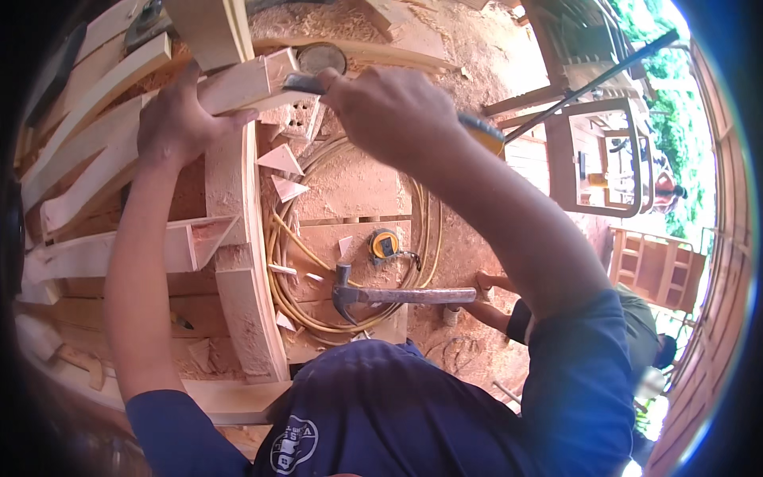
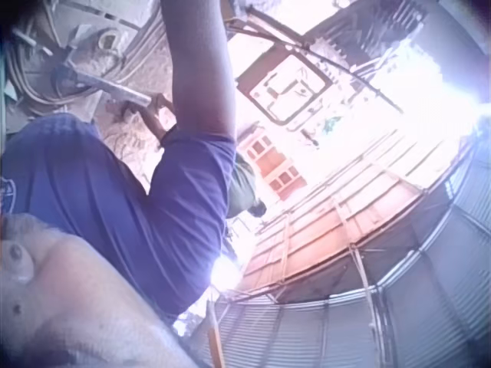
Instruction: The person uses a chisel and a hammer to carve and shape the edges and grooves of wooden furniture pieces in a workshop.
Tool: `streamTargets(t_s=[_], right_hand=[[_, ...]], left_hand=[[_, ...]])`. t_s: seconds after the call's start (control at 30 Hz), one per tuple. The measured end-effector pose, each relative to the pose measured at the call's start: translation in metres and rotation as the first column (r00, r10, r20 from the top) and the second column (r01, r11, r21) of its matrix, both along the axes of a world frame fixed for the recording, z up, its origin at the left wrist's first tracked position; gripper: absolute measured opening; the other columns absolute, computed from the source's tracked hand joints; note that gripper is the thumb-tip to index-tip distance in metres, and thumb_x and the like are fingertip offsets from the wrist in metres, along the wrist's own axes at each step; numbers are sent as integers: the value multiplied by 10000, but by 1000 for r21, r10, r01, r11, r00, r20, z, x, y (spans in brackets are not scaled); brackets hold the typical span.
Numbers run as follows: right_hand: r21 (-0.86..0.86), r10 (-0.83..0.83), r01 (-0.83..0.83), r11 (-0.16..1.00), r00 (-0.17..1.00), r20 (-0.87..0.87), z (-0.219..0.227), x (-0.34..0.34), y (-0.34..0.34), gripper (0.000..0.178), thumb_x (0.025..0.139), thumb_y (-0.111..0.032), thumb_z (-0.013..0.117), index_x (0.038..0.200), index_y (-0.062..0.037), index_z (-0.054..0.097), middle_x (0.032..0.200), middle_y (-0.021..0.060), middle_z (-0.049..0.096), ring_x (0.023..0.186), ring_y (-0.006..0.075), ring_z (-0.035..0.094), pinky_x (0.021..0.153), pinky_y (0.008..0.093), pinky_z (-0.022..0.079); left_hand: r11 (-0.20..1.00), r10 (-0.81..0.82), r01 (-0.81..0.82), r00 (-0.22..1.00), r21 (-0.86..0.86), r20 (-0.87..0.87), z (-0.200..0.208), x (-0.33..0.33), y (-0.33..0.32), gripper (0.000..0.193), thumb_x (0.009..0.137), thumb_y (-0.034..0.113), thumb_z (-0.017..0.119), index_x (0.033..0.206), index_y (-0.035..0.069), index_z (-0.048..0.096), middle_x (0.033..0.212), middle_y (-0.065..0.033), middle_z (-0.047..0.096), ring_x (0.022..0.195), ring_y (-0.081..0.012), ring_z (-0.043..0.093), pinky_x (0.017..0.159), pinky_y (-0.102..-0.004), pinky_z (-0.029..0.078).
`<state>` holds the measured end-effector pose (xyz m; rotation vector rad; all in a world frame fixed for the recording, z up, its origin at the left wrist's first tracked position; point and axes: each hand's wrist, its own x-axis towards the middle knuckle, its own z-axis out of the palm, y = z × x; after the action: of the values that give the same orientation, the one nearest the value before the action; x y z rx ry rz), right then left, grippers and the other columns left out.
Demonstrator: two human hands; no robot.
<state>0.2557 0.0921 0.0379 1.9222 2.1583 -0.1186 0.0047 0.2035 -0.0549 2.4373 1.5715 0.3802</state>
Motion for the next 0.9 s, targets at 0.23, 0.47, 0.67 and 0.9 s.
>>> streamTargets(t_s=[0.23, 0.47, 0.67, 0.9], right_hand=[[42, -9, 11, 999, 999, -51, -19, 3, 18, 377, 1167, -415, 479, 1431, -191, 627, 771, 141, 714, 668, 287, 755, 558, 491, 589], [117, 52, -46, 992, 997, -52, -23, 10, 24, 378, 1153, -470, 509, 1358, -180, 638, 716, 92, 698, 601, 258, 727, 493, 448, 557], [104, 56, -54, 993, 998, -18, -31, 37, 7, 345, 1127, -429, 571, 1388, -217, 650, 722, 92, 701, 619, 281, 726, 515, 474, 559], [153, 132, -124, 980, 990, -40, -28, 39, 9, 375, 1110, -394, 618, 1442, -227, 669, 669, 101, 672, 513, 294, 655, 467, 492, 497]], left_hand=[[1000, 15, -15, 1000, -15, -18, 6, 7, 1, 912, 697, 649, 923, 1433, 212, 607, 1223, -147, 800, 1115, -387, 771, 961, -528, 622], [999, 36, -36, 999, -11, -26, 12, 6, 4, 927, 696, 667, 913, 1431, 201, 594, 1168, -152, 810, 1084, -397, 776, 949, -540, 624], [999, -12, 12, 1000, -31, -12, 11, 8, -1, 948, 678, 681, 917, 1432, 205, 594, 1117, -149, 819, 1030, -411, 785, 922, -536, 628], [999, 21, -22, 999, -26, -25, 15, 4, 4, 961, 682, 664, 931, 1441, 196, 573, 1127, -160, 815, 1047, -405, 784, 924, -528, 633]])
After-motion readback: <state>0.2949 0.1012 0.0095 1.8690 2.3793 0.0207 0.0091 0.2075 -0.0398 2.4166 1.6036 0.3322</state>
